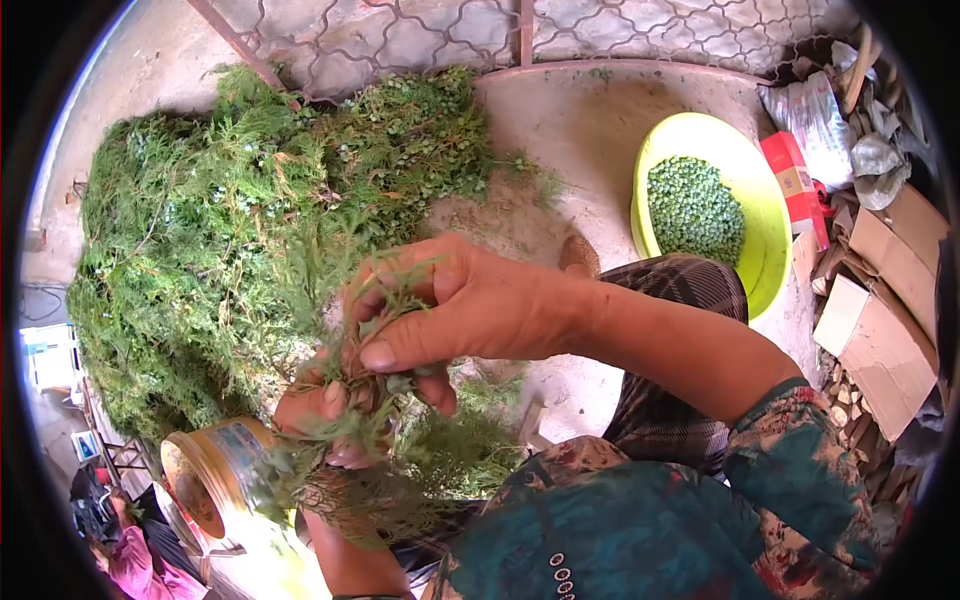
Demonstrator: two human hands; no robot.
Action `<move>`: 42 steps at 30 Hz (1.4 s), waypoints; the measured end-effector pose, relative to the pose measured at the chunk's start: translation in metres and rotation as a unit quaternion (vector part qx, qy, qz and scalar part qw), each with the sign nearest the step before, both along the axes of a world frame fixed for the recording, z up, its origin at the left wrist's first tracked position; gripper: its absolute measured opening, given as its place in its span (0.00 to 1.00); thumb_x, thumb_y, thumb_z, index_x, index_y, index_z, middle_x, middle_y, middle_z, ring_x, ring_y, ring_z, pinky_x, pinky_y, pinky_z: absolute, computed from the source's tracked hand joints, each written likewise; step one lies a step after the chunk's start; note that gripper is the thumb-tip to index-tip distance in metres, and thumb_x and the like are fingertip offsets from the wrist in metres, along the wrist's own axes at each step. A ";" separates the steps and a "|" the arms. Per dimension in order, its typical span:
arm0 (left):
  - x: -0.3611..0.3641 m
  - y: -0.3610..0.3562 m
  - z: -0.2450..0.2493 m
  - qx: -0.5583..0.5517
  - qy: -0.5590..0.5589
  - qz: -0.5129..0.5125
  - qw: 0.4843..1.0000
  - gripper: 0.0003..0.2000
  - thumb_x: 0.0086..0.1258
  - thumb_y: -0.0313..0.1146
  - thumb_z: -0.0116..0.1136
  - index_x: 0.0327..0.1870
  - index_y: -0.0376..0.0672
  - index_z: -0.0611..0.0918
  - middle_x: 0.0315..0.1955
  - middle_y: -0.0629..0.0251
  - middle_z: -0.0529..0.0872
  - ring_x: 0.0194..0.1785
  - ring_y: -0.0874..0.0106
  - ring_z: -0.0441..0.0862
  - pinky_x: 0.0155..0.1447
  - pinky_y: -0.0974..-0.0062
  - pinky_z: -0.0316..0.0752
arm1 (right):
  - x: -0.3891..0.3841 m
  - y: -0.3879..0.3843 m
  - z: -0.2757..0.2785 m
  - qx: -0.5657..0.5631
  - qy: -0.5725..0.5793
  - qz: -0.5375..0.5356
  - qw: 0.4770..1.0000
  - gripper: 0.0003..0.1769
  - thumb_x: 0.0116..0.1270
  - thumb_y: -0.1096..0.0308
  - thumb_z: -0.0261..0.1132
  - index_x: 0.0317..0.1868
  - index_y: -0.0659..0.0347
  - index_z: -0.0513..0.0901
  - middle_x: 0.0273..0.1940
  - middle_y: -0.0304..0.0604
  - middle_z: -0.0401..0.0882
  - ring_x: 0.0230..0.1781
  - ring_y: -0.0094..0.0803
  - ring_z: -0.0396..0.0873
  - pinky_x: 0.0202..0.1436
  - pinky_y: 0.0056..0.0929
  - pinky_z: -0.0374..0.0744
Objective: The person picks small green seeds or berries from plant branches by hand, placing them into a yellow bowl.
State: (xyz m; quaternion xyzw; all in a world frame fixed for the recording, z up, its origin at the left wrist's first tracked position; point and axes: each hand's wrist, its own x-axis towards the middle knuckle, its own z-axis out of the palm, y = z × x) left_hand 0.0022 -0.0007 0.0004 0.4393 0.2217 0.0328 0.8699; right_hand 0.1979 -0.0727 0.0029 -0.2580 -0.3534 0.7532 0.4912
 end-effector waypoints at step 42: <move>-0.002 -0.024 -0.012 -0.348 -0.185 0.315 0.864 0.11 0.61 0.34 0.61 0.39 0.42 0.73 0.23 0.73 0.75 0.20 0.82 0.70 0.22 0.84 0.65 | -0.023 0.003 -0.026 0.140 -0.275 -0.207 0.928 0.23 0.53 0.69 0.71 0.48 0.63 0.72 0.41 0.41 0.73 0.45 0.27 0.71 0.51 0.27 0.71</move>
